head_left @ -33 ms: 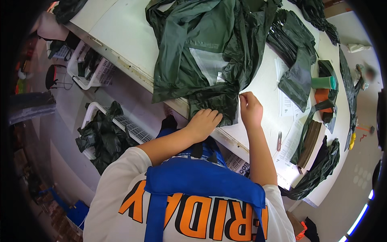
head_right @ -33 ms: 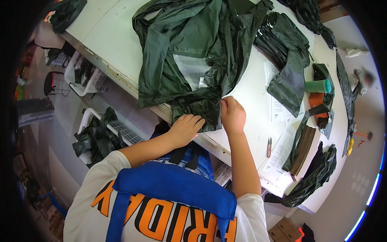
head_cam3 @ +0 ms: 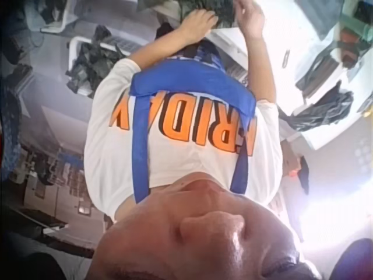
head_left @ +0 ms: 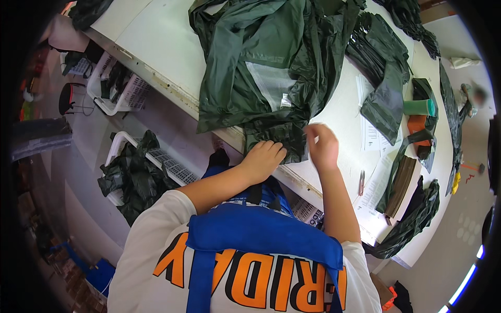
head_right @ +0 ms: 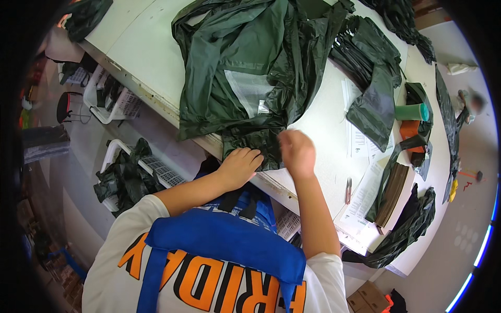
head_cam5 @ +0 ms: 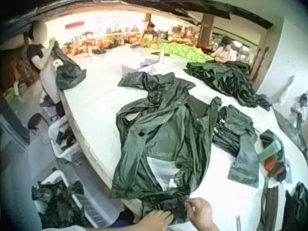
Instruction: The person folds a dark green jacket on a white table, aligning edges and smoothing the fabric. They use a small blade to cut a tag or thread, then fold the jacket into a compact bundle and place it into a dark green pouch. The person repeats the process with another jacket, folding and placing it into a pouch.
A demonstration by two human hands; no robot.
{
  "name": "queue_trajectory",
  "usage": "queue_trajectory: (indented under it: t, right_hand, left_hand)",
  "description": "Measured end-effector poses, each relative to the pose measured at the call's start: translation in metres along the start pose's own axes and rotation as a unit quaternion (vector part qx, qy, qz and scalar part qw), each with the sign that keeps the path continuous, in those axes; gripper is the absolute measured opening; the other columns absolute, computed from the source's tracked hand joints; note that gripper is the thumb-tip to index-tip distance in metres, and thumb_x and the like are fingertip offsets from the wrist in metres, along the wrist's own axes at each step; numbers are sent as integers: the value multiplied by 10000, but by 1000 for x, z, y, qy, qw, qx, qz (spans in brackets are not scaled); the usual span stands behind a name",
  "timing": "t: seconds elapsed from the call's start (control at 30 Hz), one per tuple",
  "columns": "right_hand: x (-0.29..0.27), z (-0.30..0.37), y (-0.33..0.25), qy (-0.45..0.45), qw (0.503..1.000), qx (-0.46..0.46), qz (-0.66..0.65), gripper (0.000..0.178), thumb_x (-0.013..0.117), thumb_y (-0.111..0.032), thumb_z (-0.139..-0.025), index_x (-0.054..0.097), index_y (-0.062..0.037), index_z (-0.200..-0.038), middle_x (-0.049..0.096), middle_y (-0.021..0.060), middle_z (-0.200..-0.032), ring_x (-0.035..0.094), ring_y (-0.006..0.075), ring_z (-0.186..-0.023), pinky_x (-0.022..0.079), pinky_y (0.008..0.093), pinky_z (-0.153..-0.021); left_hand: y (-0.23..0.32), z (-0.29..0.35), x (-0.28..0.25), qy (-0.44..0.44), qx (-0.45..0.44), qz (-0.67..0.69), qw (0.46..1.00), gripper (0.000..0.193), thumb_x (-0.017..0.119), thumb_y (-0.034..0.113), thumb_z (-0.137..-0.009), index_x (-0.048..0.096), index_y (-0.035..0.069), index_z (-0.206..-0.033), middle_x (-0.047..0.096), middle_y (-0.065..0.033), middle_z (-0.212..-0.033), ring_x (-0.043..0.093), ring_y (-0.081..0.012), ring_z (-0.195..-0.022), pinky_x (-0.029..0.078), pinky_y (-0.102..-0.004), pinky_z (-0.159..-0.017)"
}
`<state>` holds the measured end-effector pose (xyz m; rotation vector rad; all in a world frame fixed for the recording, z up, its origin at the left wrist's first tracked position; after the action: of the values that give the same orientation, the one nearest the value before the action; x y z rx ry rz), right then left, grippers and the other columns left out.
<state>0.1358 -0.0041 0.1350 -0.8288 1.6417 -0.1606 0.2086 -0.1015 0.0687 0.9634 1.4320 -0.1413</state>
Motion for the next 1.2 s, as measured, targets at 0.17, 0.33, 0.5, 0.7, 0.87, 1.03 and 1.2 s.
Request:
queue_trajectory:
  t: [0.17, 0.33, 0.5, 0.7, 0.87, 1.03, 1.2]
  right_hand:
    - [18, -8, -10, -92, 993, 22, -75, 192, 719, -186, -775, 641, -47, -882, 627, 120, -823, 607, 323, -786, 496, 399, -718]
    - [22, -94, 45, 27, 964, 114, 240, 282, 687, -261, -808, 620, -23, -942, 642, 167, -946, 616, 364, -892, 502, 434, -773]
    - [0, -87, 128, 31, 969, 241, 55, 207, 614, -233, -849, 647, -31, -883, 668, 176, -865, 651, 344, -872, 513, 440, -759]
    - [2, -91, 29, -34, 998, -20, 43, 369, 524, 14, -823, 574, -118, -1164, 579, 149, -1177, 639, 332, -949, 518, 414, -797]
    - [83, -101, 36, -366, 899, -37, 235, 428, 508, -13, -811, 589, -203, -1186, 589, 106, -1113, 628, 320, -981, 525, 390, -816]
    - [-29, -114, 53, -163, 986, -17, 39, 183, 550, 1, -829, 663, -80, -948, 614, 112, -944, 631, 300, -844, 514, 367, -754]
    - [-51, 36, 204, -106, 978, 165, 72, 192, 588, 31, -806, 650, -59, -963, 622, 120, -1008, 610, 318, -908, 488, 385, -814]
  left_hand:
    - [-6, 2, 3, -27, 15, 31, 999, 306, 618, 152, -747, 604, 42, -1032, 599, -96, -1123, 545, -261, -1024, 425, -384, -896]
    - [-5, 2, 1, 10, 25, 4, 1000, 272, 583, 145, -757, 627, 57, -1010, 634, -80, -1110, 568, -244, -990, 450, -374, -863]
    - [-12, 9, -2, 9, -2, 16, 1000, 246, 569, 150, -770, 638, 67, -992, 647, -59, -1093, 579, -224, -982, 457, -368, -850]
    - [-12, 11, -3, 5, 13, 15, 1000, 229, 566, 142, -767, 645, 71, -970, 654, -50, -1074, 584, -218, -977, 460, -361, -838]
    - [-13, 9, -5, -4, 11, 19, 1000, 235, 568, 133, -759, 647, 76, -973, 656, -44, -1069, 584, -217, -972, 460, -357, -833]
    - [-21, 12, -4, -1, -11, 22, 1000, 232, 568, 139, -770, 653, 73, -974, 662, -35, -1054, 585, -216, -966, 465, -362, -838]
    - [-25, 8, -10, 7, -5, 45, 999, 236, 593, 147, -754, 659, 67, -966, 672, -38, -1019, 595, -213, -942, 476, -362, -828]
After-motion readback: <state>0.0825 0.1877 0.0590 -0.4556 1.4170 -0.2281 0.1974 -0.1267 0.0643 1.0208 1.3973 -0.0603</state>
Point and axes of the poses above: each hand's wrist, its own z-axis away from the middle knuckle, its own x-axis out of the palm, y = z × x, the point moved 10 cm from there along -z, towards the middle knuckle
